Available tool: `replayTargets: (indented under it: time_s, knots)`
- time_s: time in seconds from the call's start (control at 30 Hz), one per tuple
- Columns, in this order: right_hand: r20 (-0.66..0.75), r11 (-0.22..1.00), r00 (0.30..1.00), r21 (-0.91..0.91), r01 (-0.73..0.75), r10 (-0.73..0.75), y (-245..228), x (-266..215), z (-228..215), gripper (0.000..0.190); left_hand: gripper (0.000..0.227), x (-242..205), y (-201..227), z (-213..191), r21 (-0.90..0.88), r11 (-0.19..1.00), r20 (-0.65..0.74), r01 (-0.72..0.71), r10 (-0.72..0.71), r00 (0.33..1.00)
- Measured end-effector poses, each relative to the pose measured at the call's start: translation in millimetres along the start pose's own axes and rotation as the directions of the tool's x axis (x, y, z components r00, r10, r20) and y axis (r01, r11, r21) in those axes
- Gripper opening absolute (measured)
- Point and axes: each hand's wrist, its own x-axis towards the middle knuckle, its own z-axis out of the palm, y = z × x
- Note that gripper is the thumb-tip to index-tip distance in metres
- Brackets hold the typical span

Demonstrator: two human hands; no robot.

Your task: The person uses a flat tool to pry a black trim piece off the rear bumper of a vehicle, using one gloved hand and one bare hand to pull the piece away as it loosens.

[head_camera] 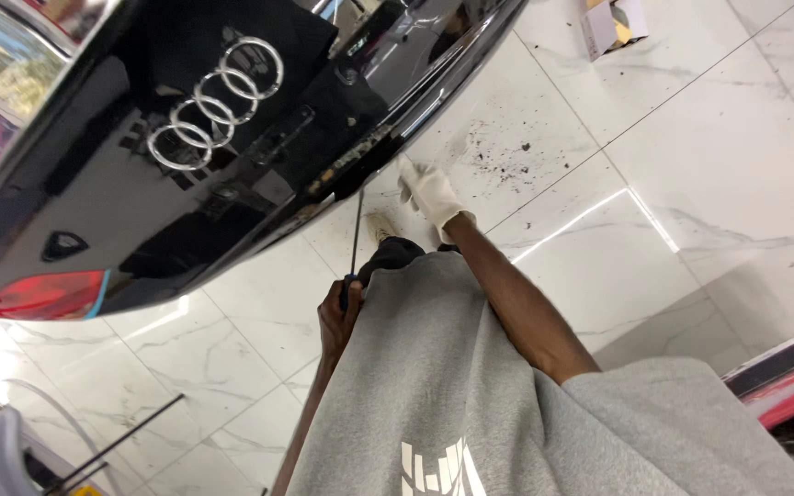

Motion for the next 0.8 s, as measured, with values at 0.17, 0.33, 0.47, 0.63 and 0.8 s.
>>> replayTargets:
  time_s: [0.17, 0.33, 0.47, 0.63, 0.8]
  knots:
    - [-0.076, 0.997, 0.995, 0.046, -0.067, 0.071, 32.5, 38.5, -16.7, 0.028, 0.039, 12.0, 10.1, 26.4, -0.021, 1.000, 0.057, -0.015, 0.016, 0.998]
    - [-0.287, 0.912, 0.875, -0.252, 0.323, -0.389, -72.9, 32.8, -43.3, 0.019, 0.034, 14.4, 49.7, 21.5, -0.026, 0.999, 0.047, -0.041, 0.042, 0.998]
    - [-0.049, 0.333, 0.451, -0.745, 0.578, -0.891, -133.0, 63.9, -63.7, 0.054, 0.037, 11.1, 73.9, 11.8, 0.015, 1.000, 0.064, -0.008, 0.007, 0.998]
    - [0.005, 0.264, 0.591, -0.892, 0.368, -0.807, -161.4, 88.5, -75.7, 0.061, 0.039, 18.4, 63.2, 7.2, 0.022, 1.000, 0.088, -0.016, 0.014, 0.996]
    - [-0.261, 0.525, 0.745, -0.840, 0.138, -0.614, -157.1, 91.7, -92.0, 0.065, 0.041, 19.1, 67.3, 2.0, 0.071, 0.997, 0.092, -0.029, 0.022, 0.995]
